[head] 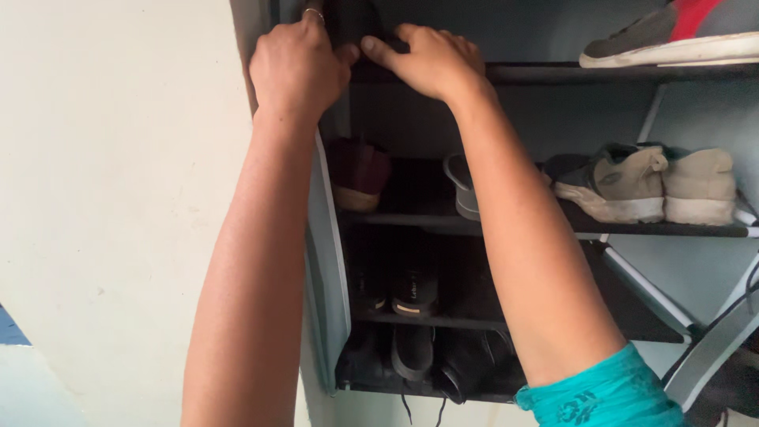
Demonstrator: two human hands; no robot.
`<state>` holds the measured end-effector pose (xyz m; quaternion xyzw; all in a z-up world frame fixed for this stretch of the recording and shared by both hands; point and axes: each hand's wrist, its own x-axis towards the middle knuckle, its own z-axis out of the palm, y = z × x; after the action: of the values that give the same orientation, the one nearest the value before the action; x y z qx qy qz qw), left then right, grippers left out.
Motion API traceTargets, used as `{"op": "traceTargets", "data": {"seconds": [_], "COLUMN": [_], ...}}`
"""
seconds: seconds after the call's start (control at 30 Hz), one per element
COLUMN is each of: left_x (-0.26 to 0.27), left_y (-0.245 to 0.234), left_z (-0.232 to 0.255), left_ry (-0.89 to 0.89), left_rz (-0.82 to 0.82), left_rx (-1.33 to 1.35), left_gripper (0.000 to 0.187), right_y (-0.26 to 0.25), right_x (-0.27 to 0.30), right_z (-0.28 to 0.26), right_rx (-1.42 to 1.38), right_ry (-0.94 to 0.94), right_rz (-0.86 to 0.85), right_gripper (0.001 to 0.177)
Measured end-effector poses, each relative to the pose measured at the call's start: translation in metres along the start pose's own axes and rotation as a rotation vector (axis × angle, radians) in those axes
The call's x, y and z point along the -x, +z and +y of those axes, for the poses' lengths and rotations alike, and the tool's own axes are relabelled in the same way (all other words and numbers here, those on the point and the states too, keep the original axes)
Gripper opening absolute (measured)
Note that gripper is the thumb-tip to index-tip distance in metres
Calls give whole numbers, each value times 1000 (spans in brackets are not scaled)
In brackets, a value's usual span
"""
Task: The person picks up various shoes and sandals from a pile on the floor and places them onto the shelves of a gray shoe rack. They handle sneakers, sandals, and flip-flops one at a time, arranging them on different levels of the rack.
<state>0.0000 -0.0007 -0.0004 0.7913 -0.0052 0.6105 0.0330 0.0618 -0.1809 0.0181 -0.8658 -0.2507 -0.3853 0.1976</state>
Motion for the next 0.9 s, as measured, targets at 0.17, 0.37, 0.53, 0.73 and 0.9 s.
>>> {"op": "traceTargets", "data": {"seconds": [0.17, 0.37, 0.53, 0.73, 0.9], "left_x": [3, 2, 5, 10, 21], "left_y": [-3, -9, -8, -1, 5], "left_z": [4, 10, 12, 10, 8], "left_ry": [-76, -94, -100, -34, -36], "left_rz": [-43, -79, -83, 1, 55], "left_rx": [26, 0, 11, -16, 79], "left_gripper": [45, 45, 48, 42, 38], "right_y": [-1, -3, -9, -16, -20], "right_x": [3, -1, 0, 4, 4], "right_z": [-3, 2, 4, 0, 5], "right_rx": [-29, -45, -68, -55, -103], "right_ry": [70, 4, -9, 38, -28], "right_rz": [-39, -31, -127, -248, -312], "right_gripper": [80, 64, 58, 59, 59]}}
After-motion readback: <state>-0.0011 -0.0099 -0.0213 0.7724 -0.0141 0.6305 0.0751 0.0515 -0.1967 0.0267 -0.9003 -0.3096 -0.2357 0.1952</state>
